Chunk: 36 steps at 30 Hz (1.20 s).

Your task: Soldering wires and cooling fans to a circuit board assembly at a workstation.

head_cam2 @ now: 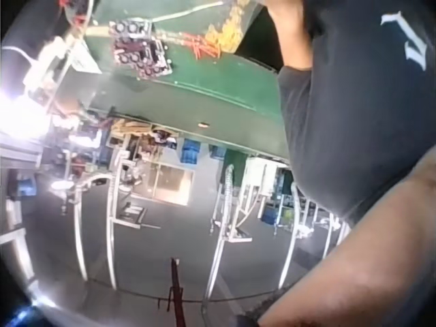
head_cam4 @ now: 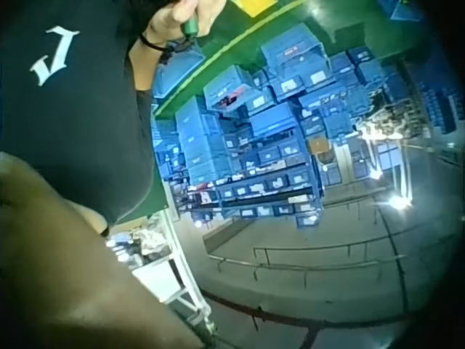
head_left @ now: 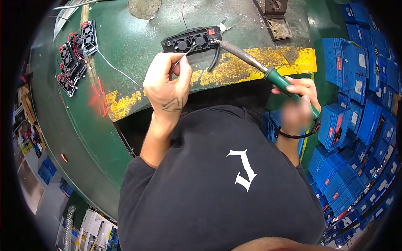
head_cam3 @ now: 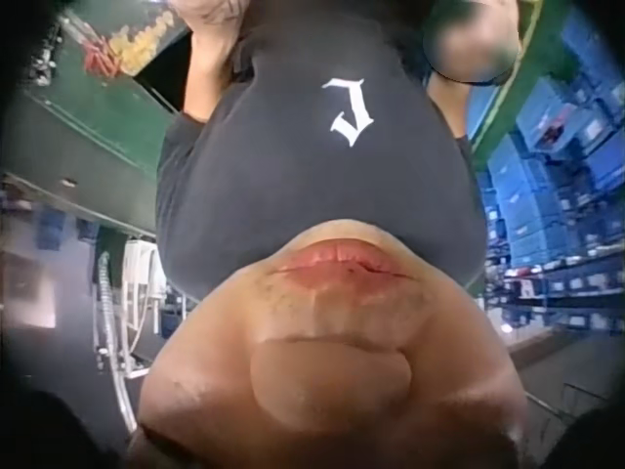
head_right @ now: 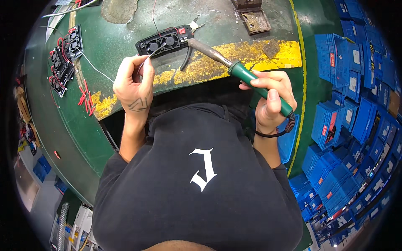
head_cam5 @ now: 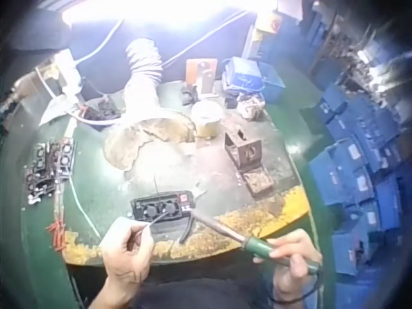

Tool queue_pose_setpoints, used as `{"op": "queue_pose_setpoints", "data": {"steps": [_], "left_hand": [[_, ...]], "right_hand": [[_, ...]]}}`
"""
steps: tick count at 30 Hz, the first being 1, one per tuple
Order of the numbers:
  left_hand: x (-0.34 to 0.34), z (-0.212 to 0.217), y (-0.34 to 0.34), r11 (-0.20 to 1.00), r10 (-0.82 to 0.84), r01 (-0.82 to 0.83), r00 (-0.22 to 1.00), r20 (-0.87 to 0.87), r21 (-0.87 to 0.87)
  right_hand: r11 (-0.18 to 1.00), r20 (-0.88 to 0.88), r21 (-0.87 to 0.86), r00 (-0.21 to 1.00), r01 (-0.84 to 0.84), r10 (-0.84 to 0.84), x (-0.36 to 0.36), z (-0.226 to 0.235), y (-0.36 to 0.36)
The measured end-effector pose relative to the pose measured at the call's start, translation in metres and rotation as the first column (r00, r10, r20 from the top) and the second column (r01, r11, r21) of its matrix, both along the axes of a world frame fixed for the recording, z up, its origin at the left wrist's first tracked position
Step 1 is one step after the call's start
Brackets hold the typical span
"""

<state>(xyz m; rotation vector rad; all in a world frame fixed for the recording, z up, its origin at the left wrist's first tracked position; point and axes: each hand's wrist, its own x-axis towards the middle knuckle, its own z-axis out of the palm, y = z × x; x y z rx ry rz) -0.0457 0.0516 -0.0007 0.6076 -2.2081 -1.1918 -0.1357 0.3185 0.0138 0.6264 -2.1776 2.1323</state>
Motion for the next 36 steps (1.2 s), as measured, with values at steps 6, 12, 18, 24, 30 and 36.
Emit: {"op": "queue_pose_setpoints", "data": {"steps": [6,12,18,24,30,36], "left_hand": [[0.0,-0.001,-0.003,1.0,0.02,-0.02,1.0,-0.01,-0.019],[0.002,-0.003,-0.006,1.0,0.018,-0.018,1.0,-0.013,-0.016],[0.004,-0.005,-0.009,0.999,0.041,-0.04,0.999,-0.018,0.013],[0.006,-0.004,-0.01,0.998,0.053,-0.054,0.999,0.01,0.03],[0.022,-0.001,-0.025,0.995,-0.08,0.069,0.984,0.156,0.077],[0.046,0.005,-0.048,0.86,-0.465,0.363,0.847,0.259,0.359]], "right_hand": [[1.0,0.0,0.012,1.0,-0.001,0.001,0.001,0.002,0.002],[1.0,-0.012,0.011,1.0,-0.003,0.003,-0.001,0.0,-0.001],[1.0,-0.021,0.01,1.0,-0.007,0.008,-0.001,0.002,0.0],[1.0,-0.016,0.009,1.0,0.0,0.0,0.0,0.001,-0.002],[0.998,0.023,-0.052,0.999,0.032,-0.03,0.002,0.001,0.005],[0.991,0.077,-0.125,0.997,0.037,-0.028,-0.005,-0.005,0.01]]}}
